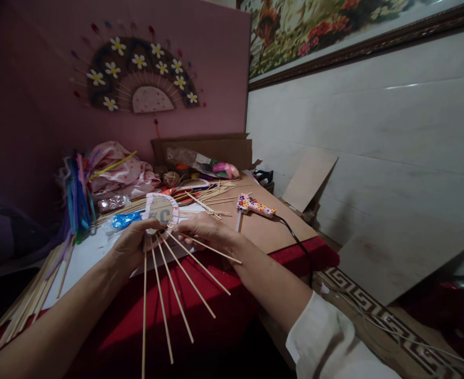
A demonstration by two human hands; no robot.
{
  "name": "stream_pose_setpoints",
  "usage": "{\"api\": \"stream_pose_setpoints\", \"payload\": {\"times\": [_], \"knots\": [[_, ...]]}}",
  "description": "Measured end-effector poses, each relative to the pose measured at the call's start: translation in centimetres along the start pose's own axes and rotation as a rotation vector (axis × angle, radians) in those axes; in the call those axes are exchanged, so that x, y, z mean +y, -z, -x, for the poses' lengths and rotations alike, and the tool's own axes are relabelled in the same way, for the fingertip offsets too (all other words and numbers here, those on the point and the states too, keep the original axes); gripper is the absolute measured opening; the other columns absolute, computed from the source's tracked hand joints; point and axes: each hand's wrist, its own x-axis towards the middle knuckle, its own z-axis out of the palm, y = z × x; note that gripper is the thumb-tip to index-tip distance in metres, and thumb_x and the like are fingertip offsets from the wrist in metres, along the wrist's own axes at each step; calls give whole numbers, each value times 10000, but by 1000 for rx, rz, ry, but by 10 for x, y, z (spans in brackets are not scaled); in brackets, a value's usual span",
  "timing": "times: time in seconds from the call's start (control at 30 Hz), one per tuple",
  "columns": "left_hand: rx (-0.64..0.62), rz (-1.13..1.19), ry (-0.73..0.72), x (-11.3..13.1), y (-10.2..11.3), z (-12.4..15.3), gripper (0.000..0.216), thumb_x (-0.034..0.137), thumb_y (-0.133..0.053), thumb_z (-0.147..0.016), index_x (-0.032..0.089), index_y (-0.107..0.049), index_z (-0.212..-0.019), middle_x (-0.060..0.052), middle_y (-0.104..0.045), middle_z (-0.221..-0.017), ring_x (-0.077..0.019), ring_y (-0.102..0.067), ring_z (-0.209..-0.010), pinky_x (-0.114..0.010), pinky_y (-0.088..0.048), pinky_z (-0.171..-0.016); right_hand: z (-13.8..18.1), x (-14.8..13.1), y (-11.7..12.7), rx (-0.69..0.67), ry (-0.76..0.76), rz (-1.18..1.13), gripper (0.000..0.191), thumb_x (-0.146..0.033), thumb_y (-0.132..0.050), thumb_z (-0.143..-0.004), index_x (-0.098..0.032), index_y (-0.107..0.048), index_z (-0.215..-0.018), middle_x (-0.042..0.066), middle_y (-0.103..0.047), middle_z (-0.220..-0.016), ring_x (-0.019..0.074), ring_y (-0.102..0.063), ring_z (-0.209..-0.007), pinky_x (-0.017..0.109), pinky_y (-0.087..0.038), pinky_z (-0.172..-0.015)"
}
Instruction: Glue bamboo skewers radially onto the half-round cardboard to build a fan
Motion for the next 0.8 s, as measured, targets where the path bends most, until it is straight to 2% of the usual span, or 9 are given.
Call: {"api": "stream_pose_setpoints", "payload": {"times": [0.13,0.27,0.4,0.5,0.67,0.8], "knots": [[-9,-7,-4,0,0,0,273,-30,-520,-564,94,-585,-798,-39,-610,-559,-149,-603,-467,-230,-540,-484,-2,1,0,-25,-1,-51,195,-254,-617,-718,-137,-514,-602,-53,-481,-456,15,-351,-322,118,-230,-271],[-40,19,54,0,-3,3,241,-28,-512,-578,95,-579,-774,-65,-626,-564,-157,-606,-454,-230,-540,-471,-1,0,0,-64,33,-76,183,-202,-590,-744,-147,-492,-600,-51,-471,-466,18,-362,-345,119,-254,-294],[-16,75,69,2,-6,6,290,-53,-504,-557,99,-575,-793,-72,-643,-579,-158,-609,-446,-219,-539,-451,1,-1,-1,-71,47,-41,248,-297,-604,-763,-156,-487,-596,-50,-448,-455,25,-338,-341,137,-223,-282],[-11,78,73,3,-6,6,317,-53,-498,-553,97,-578,-821,-64,-639,-570,-165,-609,-445,-232,-542,-447,0,0,1,-53,21,-12,299,-383,-593,-773,-152,-501,-607,-54,-431,-440,28,-319,-329,136,-214,-273],[-31,68,71,2,-4,3,299,-34,-498,-555,83,-588,-816,-75,-634,-565,-174,-607,-444,-257,-546,-463,-5,2,3,12,65,-56,249,-347,-570,-805,-139,-536,-673,-30,-500,-518,24,-376,-365,111,-241,-291],[-15,54,86,5,-2,2,250,-22,-504,-564,86,-581,-777,-69,-611,-528,-177,-595,-431,-280,-547,-465,-8,3,3,25,47,-98,342,-403,-503,-846,-142,-514,-627,-26,-459,-500,24,-331,-347,131,-204,-284]]}}
